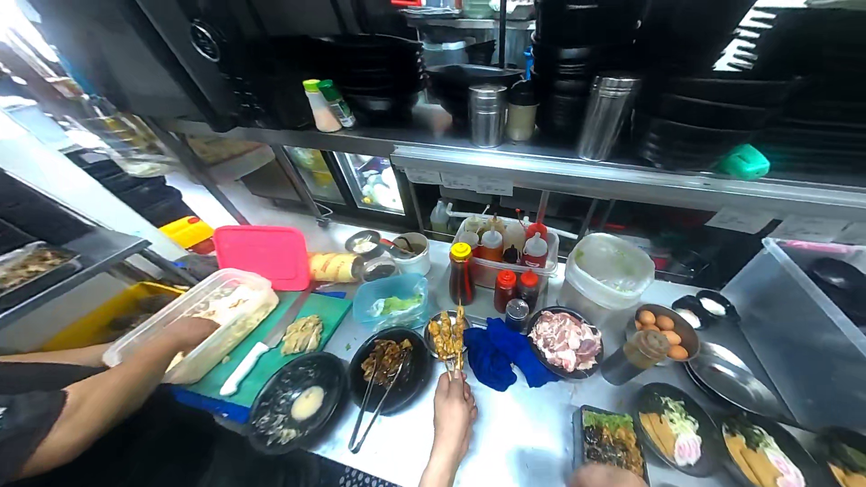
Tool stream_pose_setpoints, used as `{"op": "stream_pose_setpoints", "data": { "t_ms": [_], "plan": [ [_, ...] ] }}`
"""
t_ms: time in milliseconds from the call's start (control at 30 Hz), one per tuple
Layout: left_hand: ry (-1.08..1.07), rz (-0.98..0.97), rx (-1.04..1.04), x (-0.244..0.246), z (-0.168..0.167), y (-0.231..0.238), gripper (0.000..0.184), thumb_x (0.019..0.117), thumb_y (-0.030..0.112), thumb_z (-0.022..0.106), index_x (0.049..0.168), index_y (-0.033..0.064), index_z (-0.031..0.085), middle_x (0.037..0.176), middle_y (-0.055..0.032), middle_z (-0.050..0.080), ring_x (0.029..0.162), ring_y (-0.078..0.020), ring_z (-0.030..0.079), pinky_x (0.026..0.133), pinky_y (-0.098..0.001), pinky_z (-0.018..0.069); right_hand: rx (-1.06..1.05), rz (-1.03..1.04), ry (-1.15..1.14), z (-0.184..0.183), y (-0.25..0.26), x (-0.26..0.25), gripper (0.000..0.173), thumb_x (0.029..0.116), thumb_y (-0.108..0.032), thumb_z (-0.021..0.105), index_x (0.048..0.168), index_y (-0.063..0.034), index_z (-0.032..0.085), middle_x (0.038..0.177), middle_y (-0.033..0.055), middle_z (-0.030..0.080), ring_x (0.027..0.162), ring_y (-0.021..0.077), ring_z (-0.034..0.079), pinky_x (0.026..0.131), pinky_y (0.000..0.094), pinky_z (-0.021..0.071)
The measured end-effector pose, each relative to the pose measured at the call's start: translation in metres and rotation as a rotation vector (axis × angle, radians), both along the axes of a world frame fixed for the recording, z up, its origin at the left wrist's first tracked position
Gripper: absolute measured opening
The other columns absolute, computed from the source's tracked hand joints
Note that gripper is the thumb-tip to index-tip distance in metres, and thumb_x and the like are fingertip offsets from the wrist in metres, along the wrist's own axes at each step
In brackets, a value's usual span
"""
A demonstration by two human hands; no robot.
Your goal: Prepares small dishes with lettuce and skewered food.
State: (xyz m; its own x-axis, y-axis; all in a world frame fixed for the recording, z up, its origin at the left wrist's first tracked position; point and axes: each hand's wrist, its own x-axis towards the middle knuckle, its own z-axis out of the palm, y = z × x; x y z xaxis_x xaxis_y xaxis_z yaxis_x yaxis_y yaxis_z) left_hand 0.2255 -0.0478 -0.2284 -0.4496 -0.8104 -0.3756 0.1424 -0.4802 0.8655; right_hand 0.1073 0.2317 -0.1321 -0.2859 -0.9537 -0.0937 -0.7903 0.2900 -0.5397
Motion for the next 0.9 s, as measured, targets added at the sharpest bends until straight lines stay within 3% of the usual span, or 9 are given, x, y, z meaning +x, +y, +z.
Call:
{"op": "stream_pose_setpoints", "data": {
  "t_ms": [100,267,367,467,567,667,733,833,900],
  "plan": [
    [0.050,-0.063,-0.076,0.004,0.036,0.047,0.027,0.1117,0.025,0.038,0.118,0.0036,0.052,0.062,-0.0010,0.045,0.044,-0.0101,0.040,0.039,-0.0254,0.0376,-0.178,-0.126,-0.296,0.004,-0.036,0.007,0.024,0.1004,-0.037,0.065,0.108,-0.0159,0.076,0.094,-0.0036,0.076,0.086,0.0088,0.072,0.081,0.0366,0.0622],
    [0.041,-0.178,-0.317,0.006,0.063,0.136,0.022,0.1096,0.019,0.044,0.113,-0.0008,0.051,0.066,-0.0039,0.053,0.052,-0.0126,0.051,0.049,-0.0299,0.0485,-0.357,-0.504,-0.668,0.025,-0.070,0.017,0.025,0.0905,-0.032,0.080,0.107,-0.0143,0.074,0.093,-0.0035,0.076,0.076,0.0109,0.073,0.070,0.0315,0.0644],
    [0.023,-0.197,-0.466,0.000,0.056,0.174,0.021,0.1083,0.016,0.047,0.113,-0.0042,0.051,0.071,-0.0065,0.060,0.056,-0.0146,0.057,0.054,-0.0324,0.0540,-0.356,-0.667,-0.743,0.030,-0.055,0.017,0.018,0.0878,-0.027,0.081,0.096,-0.0128,0.073,0.082,0.0002,0.074,0.068,0.0141,0.071,0.061,0.0328,0.0620],
    [0.025,-0.242,-0.481,-0.004,0.049,0.198,0.021,0.1075,0.012,0.046,0.117,-0.0064,0.052,0.079,-0.0072,0.065,0.063,-0.0133,0.063,0.061,-0.0307,0.0578,-0.356,-0.766,-0.840,0.031,-0.028,0.015,0.015,0.0883,-0.024,0.080,0.094,-0.0107,0.075,0.079,0.0029,0.074,0.068,0.0162,0.071,0.060,0.0345,0.0615],
    [0.227,-0.318,-0.395,-0.013,0.047,0.218,0.022,0.1093,0.015,0.045,0.119,-0.0031,0.051,0.089,-0.0039,0.067,0.077,-0.0100,0.067,0.073,-0.0290,0.0587,-0.426,-0.848,-0.914,0.031,0.001,0.010,0.015,0.0883,-0.022,0.080,0.093,-0.0082,0.074,0.080,0.0057,0.074,0.068,0.0176,0.071,0.062,0.0354,0.0612],
    [0.398,-0.401,-0.315,-0.032,0.057,0.238,0.030,0.1066,0.038,0.053,0.117,0.0104,0.050,0.080,0.0060,0.062,0.067,-0.0029,0.060,0.064,-0.0225,0.0536,-0.544,-0.959,-0.911,0.039,0.028,-0.001,0.014,0.0871,-0.019,0.079,0.092,-0.0069,0.073,0.078,0.0067,0.072,0.067,0.0192,0.070,0.062,0.0369,0.0610],
    [0.434,-0.424,-0.258,-0.048,0.076,0.254,0.031,0.1013,0.045,0.061,0.108,0.0154,0.056,0.067,0.0082,0.058,0.053,-0.0015,0.053,0.052,-0.0201,0.0481,-0.607,-1.017,-0.853,0.044,0.047,-0.014,0.011,0.0860,-0.017,0.077,0.090,-0.0077,0.072,0.076,0.0058,0.071,0.065,0.0185,0.069,0.058,0.0361,0.0604],
    [0.362,-0.508,-0.295,-0.062,0.084,0.279,0.016,0.1079,0.019,0.045,0.117,0.0061,0.047,0.074,0.0028,0.061,0.057,-0.0033,0.055,0.053,-0.0202,0.0491,-0.676,-1.029,-0.880,0.044,0.078,-0.033,0.008,0.0839,-0.012,0.074,0.086,-0.0055,0.070,0.071,0.0074,0.068,0.057,0.0184,0.065,0.051,0.0359,0.0565],
    [0.316,-0.531,-0.361,-0.074,0.078,0.297,0.021,0.1076,0.012,0.043,0.124,-0.0002,0.042,0.076,-0.0026,0.062,0.055,-0.0080,0.055,0.049,-0.0240,0.0488,-0.723,-1.025,-0.963,0.037,0.098,-0.040,0.006,0.0831,-0.010,0.072,0.083,-0.0050,0.069,0.067,0.0077,0.063,0.053,0.0179,0.059,0.048,0.0353,0.0516]
  ]
}}
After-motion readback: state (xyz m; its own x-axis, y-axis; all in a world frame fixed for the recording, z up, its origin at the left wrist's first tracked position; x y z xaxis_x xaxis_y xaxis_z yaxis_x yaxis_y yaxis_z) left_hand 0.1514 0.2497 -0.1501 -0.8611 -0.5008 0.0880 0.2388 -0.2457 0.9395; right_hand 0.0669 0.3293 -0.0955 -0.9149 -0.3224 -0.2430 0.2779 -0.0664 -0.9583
